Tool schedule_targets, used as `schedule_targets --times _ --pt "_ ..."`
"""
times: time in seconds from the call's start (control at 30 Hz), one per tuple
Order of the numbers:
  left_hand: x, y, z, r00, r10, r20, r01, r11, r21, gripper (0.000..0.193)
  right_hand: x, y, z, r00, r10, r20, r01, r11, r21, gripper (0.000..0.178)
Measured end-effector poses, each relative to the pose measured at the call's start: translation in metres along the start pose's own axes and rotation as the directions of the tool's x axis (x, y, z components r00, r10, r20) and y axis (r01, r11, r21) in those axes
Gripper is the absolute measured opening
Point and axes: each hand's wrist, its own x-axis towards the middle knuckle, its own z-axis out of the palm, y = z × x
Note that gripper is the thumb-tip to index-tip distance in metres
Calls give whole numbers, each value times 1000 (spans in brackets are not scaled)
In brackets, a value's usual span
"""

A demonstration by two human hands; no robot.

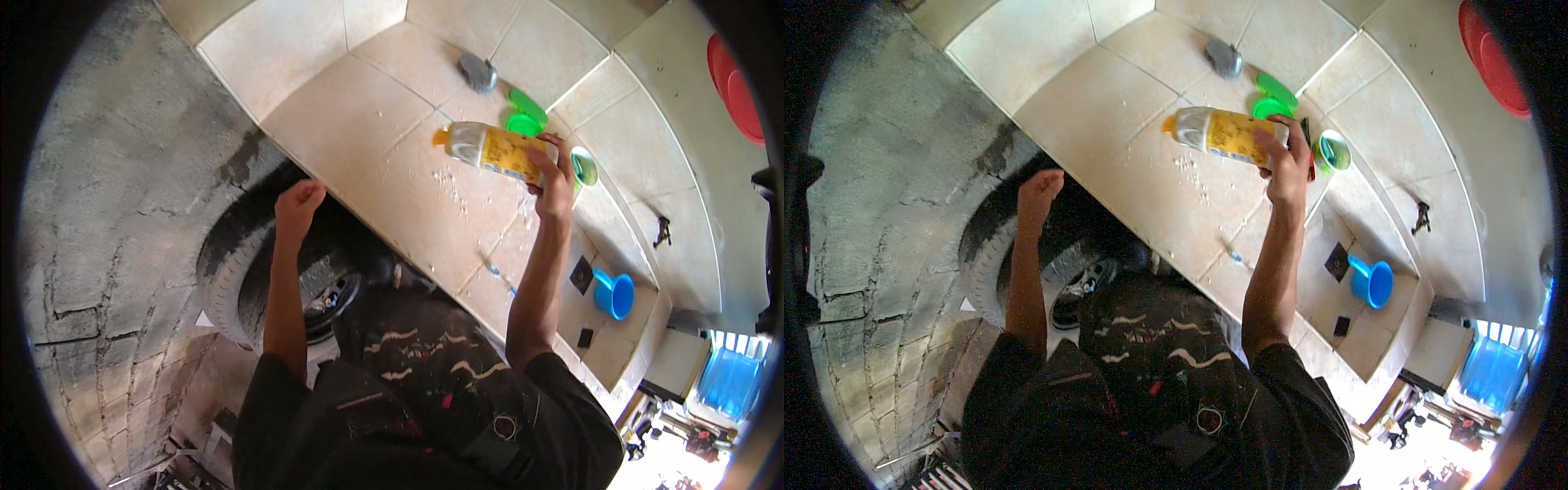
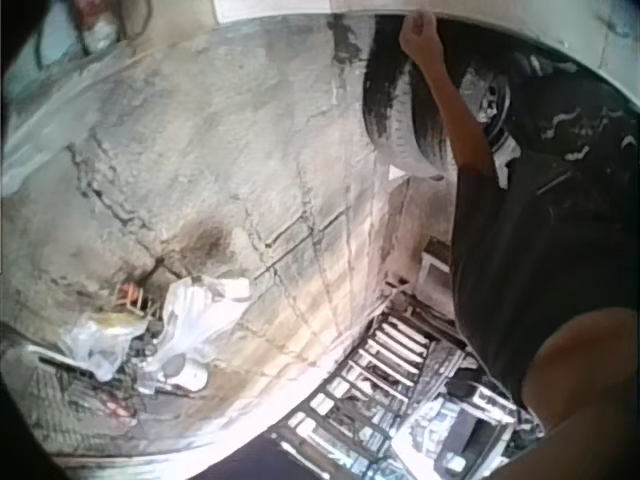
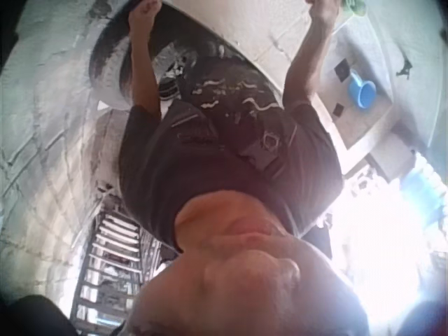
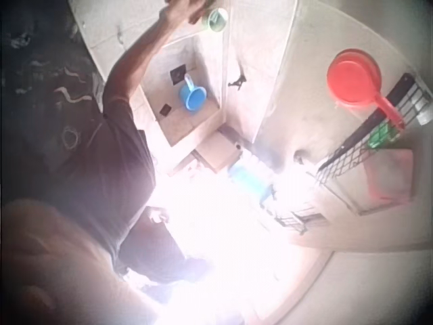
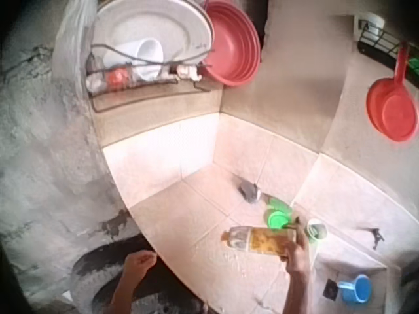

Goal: The person sprinkles a white powder from a yellow-labeled container onto a tiled sink surface and into the basin, then uses a blue plastic scoop to move the powder around. A second person briefly appears and uses a toothbrush to scrub the sink while the first person continues handling the powder and scoop.

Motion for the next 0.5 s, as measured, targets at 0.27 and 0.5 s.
schedule_targets --times 0.27,0.5 --pt "-24 15 -21 964 -189 -184 195 981 12 19 66 23 31 977 -145 -156 165 979 121 32" --pt "-54 5 -55 935 -195 -296 218 975 44 20 114 28 91 936 -305 -176 339 917 211 29"
